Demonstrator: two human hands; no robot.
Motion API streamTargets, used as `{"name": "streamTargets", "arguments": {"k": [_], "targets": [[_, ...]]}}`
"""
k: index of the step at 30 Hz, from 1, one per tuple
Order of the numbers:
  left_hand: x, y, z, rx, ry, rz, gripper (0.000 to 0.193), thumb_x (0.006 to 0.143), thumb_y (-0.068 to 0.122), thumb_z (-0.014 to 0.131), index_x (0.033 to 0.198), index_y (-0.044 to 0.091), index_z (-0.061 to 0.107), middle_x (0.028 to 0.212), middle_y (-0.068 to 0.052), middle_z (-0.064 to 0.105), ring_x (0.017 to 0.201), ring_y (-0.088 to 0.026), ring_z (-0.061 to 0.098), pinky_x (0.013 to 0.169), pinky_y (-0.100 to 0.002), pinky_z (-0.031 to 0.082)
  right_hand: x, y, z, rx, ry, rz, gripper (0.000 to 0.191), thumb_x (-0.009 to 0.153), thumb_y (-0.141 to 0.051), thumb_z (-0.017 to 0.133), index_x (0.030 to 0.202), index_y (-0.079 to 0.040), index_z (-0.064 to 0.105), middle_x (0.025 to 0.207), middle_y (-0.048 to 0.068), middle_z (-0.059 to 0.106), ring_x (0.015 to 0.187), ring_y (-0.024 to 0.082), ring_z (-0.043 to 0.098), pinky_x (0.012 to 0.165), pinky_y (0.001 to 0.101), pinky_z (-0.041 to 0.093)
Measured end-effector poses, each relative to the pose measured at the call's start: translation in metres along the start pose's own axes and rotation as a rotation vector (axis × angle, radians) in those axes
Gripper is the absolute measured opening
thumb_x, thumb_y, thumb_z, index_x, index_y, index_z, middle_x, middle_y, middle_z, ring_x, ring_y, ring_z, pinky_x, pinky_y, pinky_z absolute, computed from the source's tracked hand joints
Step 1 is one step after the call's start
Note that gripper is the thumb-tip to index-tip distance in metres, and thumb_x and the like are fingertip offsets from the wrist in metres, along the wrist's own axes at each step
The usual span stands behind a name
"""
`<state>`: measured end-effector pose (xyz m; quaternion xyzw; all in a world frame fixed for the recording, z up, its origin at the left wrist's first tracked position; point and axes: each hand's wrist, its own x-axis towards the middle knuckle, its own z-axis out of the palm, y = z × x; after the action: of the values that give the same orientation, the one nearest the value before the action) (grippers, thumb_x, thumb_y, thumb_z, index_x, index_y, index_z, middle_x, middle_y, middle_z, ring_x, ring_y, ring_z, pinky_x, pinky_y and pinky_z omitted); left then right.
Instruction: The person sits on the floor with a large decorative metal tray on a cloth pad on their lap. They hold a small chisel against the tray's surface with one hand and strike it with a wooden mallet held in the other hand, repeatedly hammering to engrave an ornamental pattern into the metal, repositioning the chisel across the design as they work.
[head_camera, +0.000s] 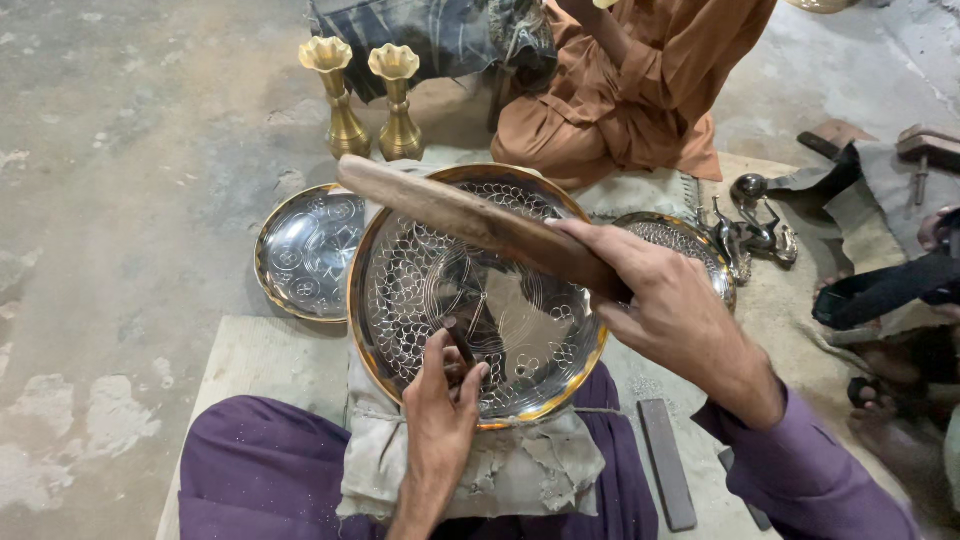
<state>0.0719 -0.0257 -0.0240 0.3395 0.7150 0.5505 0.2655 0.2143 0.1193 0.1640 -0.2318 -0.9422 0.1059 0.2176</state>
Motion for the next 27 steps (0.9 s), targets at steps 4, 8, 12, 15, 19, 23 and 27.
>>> {"name": "streamTargets", "arguments": {"k": [4, 8, 12, 15, 19, 23, 27], "targets": [[-0.001, 0.002, -0.003, -0.017, 0.000, 0.062, 0.042, 0.092, 0.008, 0.070, 0.130, 0.011, 0.050, 0.094, -0.012, 0.078, 0.086, -0.022, 0.081, 0.070, -0.036, 0.069, 0.005, -0.002, 0.000, -0.460, -0.246, -0.034, 0.056, 0.084, -0.018, 0.073, 0.137, -0.036, 0.065, 0.096, -0.001, 0.075, 0.080, 0.022, 0.072, 0.075, 0.0423, 0.056], [0.001, 0.004, -0.003, -0.084, -0.009, 0.066, 0.050, 0.090, 0.007, 0.071, 0.135, 0.010, 0.048, 0.095, -0.012, 0.076, 0.087, -0.023, 0.081, 0.070, -0.036, 0.069, 0.006, -0.003, 0.004, -0.208, -0.041, -0.050, 0.068, 0.073, -0.011, 0.070, 0.139, -0.026, 0.064, 0.111, 0.004, 0.072, 0.087, 0.025, 0.071, 0.074, 0.0403, 0.056], [0.004, 0.005, -0.004, -0.027, 0.023, 0.169, 0.053, 0.088, 0.005, 0.073, 0.136, 0.009, 0.051, 0.096, -0.013, 0.079, 0.088, -0.022, 0.081, 0.072, -0.036, 0.067, -0.001, 0.001, 0.004, -0.423, -0.149, -0.070, 0.062, 0.075, -0.012, 0.074, 0.132, -0.033, 0.067, 0.098, -0.001, 0.075, 0.084, 0.025, 0.073, 0.072, 0.0431, 0.057], [0.007, 0.004, -0.005, -0.101, -0.040, 0.116, 0.052, 0.087, 0.004, 0.073, 0.134, 0.008, 0.052, 0.099, -0.013, 0.079, 0.090, -0.021, 0.081, 0.073, -0.032, 0.069, -0.006, 0.004, 0.005, -0.296, -0.042, 0.137, 0.070, 0.074, -0.005, 0.070, 0.139, -0.030, 0.066, 0.099, 0.003, 0.074, 0.079, 0.027, 0.071, 0.071, 0.0426, 0.057], [0.011, -0.003, -0.005, -0.041, -0.045, 0.182, 0.050, 0.086, 0.003, 0.073, 0.132, 0.005, 0.055, 0.097, -0.014, 0.080, 0.088, -0.023, 0.081, 0.073, -0.035, 0.067, -0.011, 0.010, 0.006, -0.233, -0.108, 0.076, 0.069, 0.073, -0.006, 0.069, 0.138, -0.028, 0.063, 0.104, 0.004, 0.074, 0.084, 0.025, 0.073, 0.071, 0.0415, 0.057], [0.019, -0.010, 0.000, 0.011, -0.119, 0.176, 0.042, 0.091, 0.006, 0.070, 0.132, 0.009, 0.059, 0.103, -0.013, 0.080, 0.090, -0.024, 0.081, 0.073, -0.036, 0.066, -0.022, 0.014, 0.013, -0.167, -0.042, 0.208, 0.070, 0.074, -0.007, 0.070, 0.140, -0.029, 0.061, 0.104, 0.005, 0.074, 0.086, 0.025, 0.074, 0.074, 0.0396, 0.059], [0.023, -0.011, -0.006, 0.057, -0.201, 0.220, 0.050, 0.089, 0.004, 0.069, 0.137, 0.011, 0.057, 0.102, -0.015, 0.080, 0.089, -0.025, 0.081, 0.076, -0.037, 0.068, -0.031, 0.027, 0.016, -0.367, -0.172, 0.064, 0.067, 0.072, -0.015, 0.075, 0.136, -0.030, 0.062, 0.104, 0.003, 0.076, 0.082, 0.027, 0.074, 0.069, 0.0416, 0.058]]}}
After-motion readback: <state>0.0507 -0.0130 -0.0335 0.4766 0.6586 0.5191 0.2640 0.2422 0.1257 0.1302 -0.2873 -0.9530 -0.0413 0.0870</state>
